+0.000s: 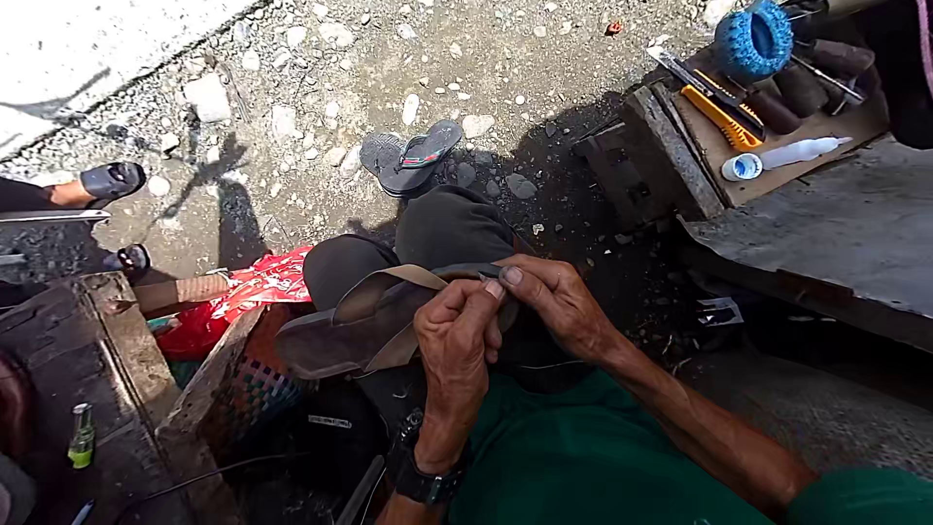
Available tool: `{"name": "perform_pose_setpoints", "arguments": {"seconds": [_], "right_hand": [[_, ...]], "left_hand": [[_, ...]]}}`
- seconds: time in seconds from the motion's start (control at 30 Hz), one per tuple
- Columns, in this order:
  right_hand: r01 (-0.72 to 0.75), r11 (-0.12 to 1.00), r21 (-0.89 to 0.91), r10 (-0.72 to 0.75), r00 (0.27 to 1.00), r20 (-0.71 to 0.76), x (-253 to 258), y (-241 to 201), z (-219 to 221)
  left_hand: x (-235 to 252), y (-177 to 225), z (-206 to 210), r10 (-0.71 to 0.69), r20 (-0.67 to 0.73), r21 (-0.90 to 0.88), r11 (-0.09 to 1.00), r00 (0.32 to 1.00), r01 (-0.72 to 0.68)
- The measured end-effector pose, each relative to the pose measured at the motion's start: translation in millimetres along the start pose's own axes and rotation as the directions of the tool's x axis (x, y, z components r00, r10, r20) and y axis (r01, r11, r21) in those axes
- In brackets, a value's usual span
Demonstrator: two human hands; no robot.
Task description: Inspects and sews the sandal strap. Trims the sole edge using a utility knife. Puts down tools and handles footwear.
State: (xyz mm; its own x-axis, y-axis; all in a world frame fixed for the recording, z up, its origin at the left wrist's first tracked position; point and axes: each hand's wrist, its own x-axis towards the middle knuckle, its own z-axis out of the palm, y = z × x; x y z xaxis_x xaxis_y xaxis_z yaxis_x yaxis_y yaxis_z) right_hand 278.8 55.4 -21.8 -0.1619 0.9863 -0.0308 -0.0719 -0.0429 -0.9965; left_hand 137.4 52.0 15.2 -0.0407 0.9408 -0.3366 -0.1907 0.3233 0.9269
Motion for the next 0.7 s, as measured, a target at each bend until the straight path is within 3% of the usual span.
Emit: {"name": "perform_pose_setpoints", "arguments": {"seconds": [0.7], "right_hand": [[-0.033, 0.988, -0.152, 0.015, 0.993, -0.118, 1.7, -0.4, 16.4]], "left_hand": [[-1.5, -18.5, -0.6, 0.113, -0.040, -0.029, 0.993, 0.993, -0.115]]}}
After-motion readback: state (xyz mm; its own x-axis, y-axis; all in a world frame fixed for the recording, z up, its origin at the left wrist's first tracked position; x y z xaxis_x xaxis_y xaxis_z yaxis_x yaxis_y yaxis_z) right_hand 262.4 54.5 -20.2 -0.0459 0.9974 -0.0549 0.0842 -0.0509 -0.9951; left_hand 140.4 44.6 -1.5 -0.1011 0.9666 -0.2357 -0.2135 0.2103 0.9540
